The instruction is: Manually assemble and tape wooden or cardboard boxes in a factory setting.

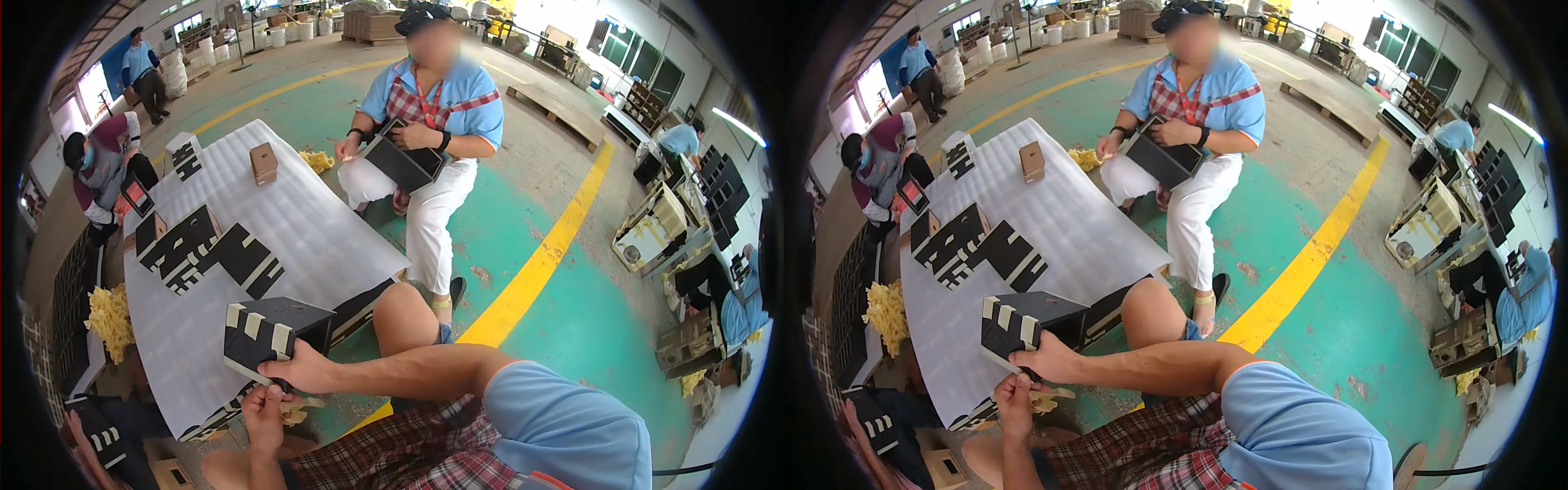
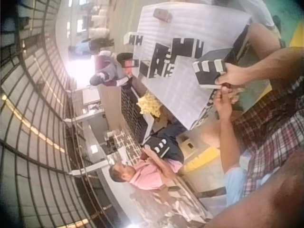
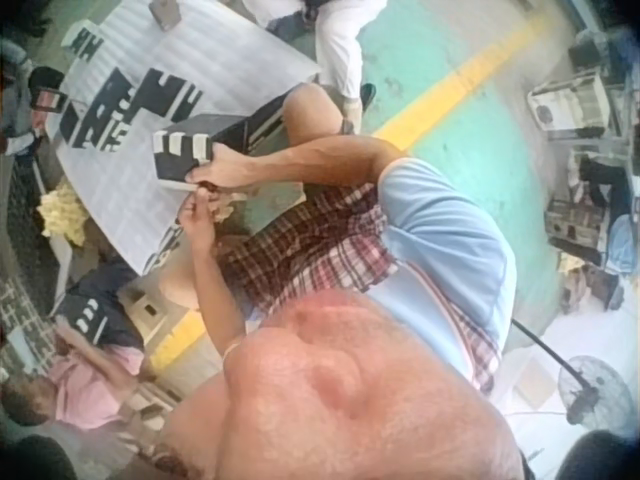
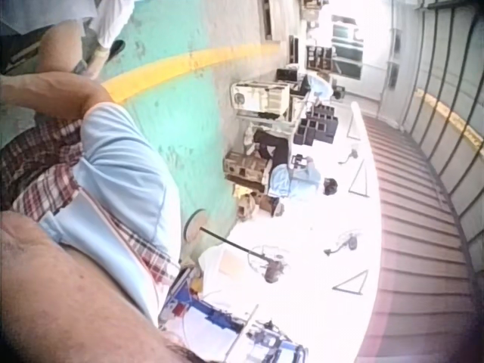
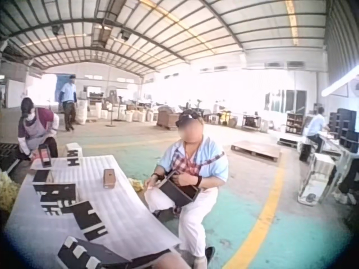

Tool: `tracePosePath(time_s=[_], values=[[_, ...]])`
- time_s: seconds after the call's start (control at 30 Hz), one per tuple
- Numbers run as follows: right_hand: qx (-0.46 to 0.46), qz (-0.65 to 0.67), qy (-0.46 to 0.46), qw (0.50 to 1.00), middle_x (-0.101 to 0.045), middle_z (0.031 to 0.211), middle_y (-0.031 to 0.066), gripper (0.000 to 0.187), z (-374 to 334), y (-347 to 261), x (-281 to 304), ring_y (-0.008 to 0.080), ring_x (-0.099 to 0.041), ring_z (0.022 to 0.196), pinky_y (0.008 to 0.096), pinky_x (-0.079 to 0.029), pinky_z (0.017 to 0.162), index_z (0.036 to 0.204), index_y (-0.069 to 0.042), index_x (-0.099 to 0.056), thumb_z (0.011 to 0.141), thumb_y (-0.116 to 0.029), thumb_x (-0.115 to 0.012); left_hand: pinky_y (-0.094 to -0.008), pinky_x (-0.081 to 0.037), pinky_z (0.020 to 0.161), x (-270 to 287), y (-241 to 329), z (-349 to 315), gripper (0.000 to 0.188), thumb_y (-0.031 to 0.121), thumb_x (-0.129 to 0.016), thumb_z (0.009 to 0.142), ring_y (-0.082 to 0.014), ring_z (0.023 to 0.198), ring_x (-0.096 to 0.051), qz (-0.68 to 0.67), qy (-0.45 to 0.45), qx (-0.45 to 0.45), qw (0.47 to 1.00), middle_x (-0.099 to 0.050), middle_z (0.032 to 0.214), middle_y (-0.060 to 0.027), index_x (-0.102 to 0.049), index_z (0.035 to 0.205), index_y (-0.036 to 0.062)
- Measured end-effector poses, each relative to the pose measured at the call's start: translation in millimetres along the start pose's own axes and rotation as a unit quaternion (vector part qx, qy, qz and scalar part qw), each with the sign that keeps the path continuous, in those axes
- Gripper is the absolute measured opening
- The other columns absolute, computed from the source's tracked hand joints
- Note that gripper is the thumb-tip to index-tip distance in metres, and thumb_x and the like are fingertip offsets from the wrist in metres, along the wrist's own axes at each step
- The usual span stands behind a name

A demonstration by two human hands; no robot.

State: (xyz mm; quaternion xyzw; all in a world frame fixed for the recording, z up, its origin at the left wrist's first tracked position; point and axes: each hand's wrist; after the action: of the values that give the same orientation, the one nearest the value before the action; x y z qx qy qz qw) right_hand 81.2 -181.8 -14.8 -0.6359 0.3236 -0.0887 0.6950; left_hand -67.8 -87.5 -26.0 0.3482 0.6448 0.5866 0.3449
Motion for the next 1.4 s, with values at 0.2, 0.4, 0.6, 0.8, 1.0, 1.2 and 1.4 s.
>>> tracePosePath(time_s=[0.2,0.4,0.6,0.8,1.0,1.2,1.4], values=[[0.002,-0.019,-0.007,1.000,-0.068,0.100,0.0067,0.030,4,0,3,0.0162,-0.060,0.094,0.0349,-0.052,0.084,0.115,0.003,-0.064,0.088,-0.010,-0.065,-0.0245,-0.052,0.056,-2,8,1,0.037,0.029,-0.066,0.103,-0.0163,0.068,-0.072,0.035,0.014,0.009,0.999,-0.070,0.071,-0.0061,-0.063,0.078,0.0029],[-0.020,0.011,-0.045,0.999,-0.067,0.109,0.0073,0.038,7,-22,7,0.0168,-0.059,0.101,0.0346,-0.050,0.091,0.122,0.001,-0.063,0.086,-0.010,-0.067,-0.0243,-0.048,0.055,-9,12,1,0.030,0.022,-0.066,0.101,-0.0134,0.065,-0.068,-0.051,0.042,0.023,0.998,-0.067,0.069,-0.0048,-0.061,0.076,0.0072],[-0.013,-0.082,-0.051,0.995,-0.067,0.099,0.0083,0.037,15,-23,17,0.0180,-0.060,0.091,0.0356,-0.051,0.082,0.116,0.002,-0.065,0.081,-0.012,-0.068,-0.0237,-0.049,0.052,-12,10,5,0.027,0.009,-0.067,0.098,-0.0164,0.065,-0.071,-0.110,0.041,0.010,0.993,-0.065,0.066,-0.0041,-0.059,0.072,0.0061],[-0.016,-0.074,-0.049,0.996,-0.067,0.092,0.0082,0.030,15,-30,23,0.0172,-0.060,0.085,0.0354,-0.052,0.076,0.104,0.003,-0.067,0.079,-0.013,-0.069,-0.0248,-0.051,0.055,-20,17,3,0.025,0.005,-0.065,0.096,-0.0164,0.069,-0.072,-0.104,0.042,0.028,0.993,-0.064,0.070,-0.0030,-0.058,0.073,0.0064],[-0.029,-0.065,-0.065,0.995,-0.068,0.081,0.0061,0.027,21,-31,19,0.0152,-0.060,0.075,0.0353,-0.053,0.069,0.094,0.003,-0.070,0.076,-0.016,-0.074,-0.0270,-0.054,0.061,-24,25,1,0.021,0.004,-0.060,0.095,-0.0157,0.077,-0.072,-0.019,0.088,0.072,0.993,-0.062,0.079,-0.0005,-0.057,0.074,0.0063],[-0.100,0.014,-0.061,0.993,-0.071,0.097,0.0076,0.029,21,-46,38,0.0180,-0.067,0.084,0.0341,-0.055,0.076,0.106,0.002,-0.070,0.079,-0.005,-0.072,-0.0252,-0.050,0.060,-9,18,8,0.012,0.013,-0.062,0.098,-0.0110,0.067,-0.064,-0.024,0.018,0.062,0.998,-0.073,0.086,-0.0083,-0.065,0.089,0.0062],[-0.137,0.095,-0.057,0.984,-0.073,0.100,0.0100,0.036,15,-39,43,0.0194,-0.069,0.088,0.0363,-0.057,0.080,0.112,0.002,-0.070,0.077,-0.005,-0.074,-0.0253,-0.051,0.065,-8,28,8,0.024,0.022,-0.061,0.103,-0.0094,0.076,-0.065,0.010,0.005,0.102,0.995,-0.074,0.087,-0.0080,-0.066,0.089,0.0037]])
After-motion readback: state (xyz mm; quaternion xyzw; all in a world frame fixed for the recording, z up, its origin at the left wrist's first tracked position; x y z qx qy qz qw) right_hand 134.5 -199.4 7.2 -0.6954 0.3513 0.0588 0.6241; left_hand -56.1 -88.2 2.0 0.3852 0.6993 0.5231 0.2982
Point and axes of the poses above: each hand's wrist, its own z-axis towards the middle knuckle, its own x-axis out of the back of the hand, y = z × x
